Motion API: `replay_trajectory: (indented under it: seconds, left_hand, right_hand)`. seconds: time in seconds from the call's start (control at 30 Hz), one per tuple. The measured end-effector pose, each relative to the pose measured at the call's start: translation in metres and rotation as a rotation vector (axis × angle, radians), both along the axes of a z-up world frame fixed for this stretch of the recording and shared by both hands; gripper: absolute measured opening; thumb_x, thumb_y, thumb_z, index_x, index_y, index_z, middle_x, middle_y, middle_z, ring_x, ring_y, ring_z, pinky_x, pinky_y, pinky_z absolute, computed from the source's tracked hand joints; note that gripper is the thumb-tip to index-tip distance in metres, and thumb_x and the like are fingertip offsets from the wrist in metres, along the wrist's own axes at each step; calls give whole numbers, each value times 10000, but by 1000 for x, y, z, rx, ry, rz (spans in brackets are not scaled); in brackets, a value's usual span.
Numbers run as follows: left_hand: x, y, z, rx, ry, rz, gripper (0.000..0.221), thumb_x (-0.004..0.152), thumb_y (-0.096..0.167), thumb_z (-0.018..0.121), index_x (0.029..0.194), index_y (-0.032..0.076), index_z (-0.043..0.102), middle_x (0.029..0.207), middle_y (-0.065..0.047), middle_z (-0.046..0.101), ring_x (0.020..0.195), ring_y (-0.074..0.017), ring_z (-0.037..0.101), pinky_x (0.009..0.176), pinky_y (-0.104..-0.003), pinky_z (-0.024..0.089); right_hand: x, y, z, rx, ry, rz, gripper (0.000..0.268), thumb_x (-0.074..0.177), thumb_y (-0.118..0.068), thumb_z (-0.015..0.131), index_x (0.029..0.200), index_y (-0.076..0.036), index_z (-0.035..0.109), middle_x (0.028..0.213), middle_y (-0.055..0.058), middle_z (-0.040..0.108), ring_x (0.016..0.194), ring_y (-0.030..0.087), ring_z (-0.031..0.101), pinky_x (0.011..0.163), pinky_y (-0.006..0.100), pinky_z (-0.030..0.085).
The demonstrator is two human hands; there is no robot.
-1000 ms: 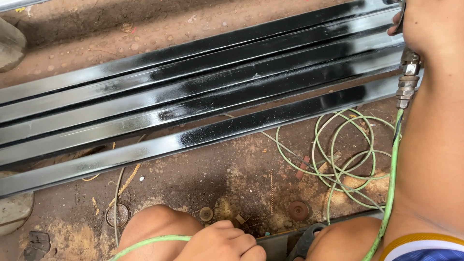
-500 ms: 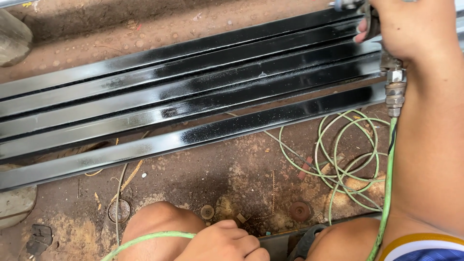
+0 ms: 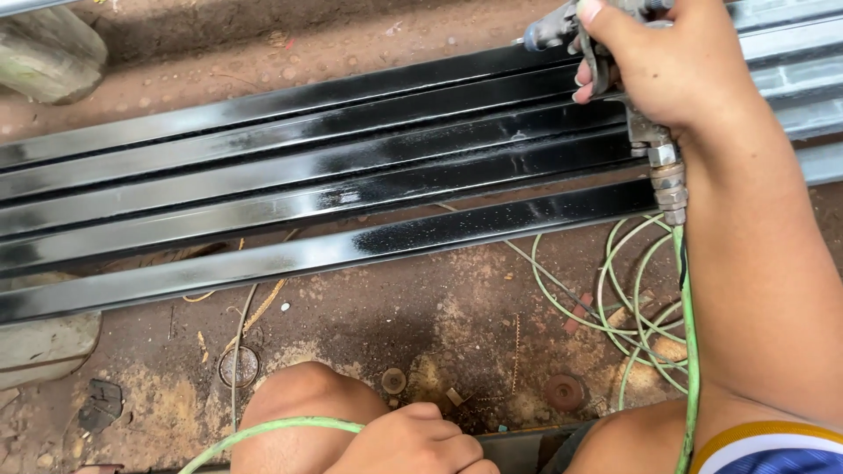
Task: Spray painting a set of long metal bars with black paint using a pneumatic spray gun.
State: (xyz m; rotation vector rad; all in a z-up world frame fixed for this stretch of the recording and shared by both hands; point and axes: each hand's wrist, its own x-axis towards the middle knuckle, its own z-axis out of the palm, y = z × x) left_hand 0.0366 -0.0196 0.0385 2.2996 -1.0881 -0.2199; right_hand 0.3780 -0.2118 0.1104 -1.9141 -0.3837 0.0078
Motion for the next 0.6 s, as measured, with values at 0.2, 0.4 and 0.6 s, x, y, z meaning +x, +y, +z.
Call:
replay_trajectory:
  seconds: [0.2,0.4,0.6]
  left_hand:
    - [-8,13,-2,-11,50,9,186,1061,121,541,894,144,460,786,-27,520,701,-205,564,707,-339,396]
    - [-23,21,-21,-89,137,30,187,1080,116,502,894,117,518,808,-18,539,710,-202,543,733,-334,383]
    - [-32,30,-29,-105,155,36,205,1094,161,487,903,87,487,753,-42,494,653,-239,511,730,-342,370]
  right_hand:
    - [-16,37,5,33,71,156,152,1159,-144,627,1074,-60,534,801,70,612,634,153,691,595,290,665]
    - [-36,79,10,-65,52,242,225,1134,-217,621,965,-80,678,718,44,678,581,117,693,598,246,605]
    - [-58,123,11,-79,170,312,269,1071,-257,626,895,-74,715,663,42,666,552,93,660,558,227,614]
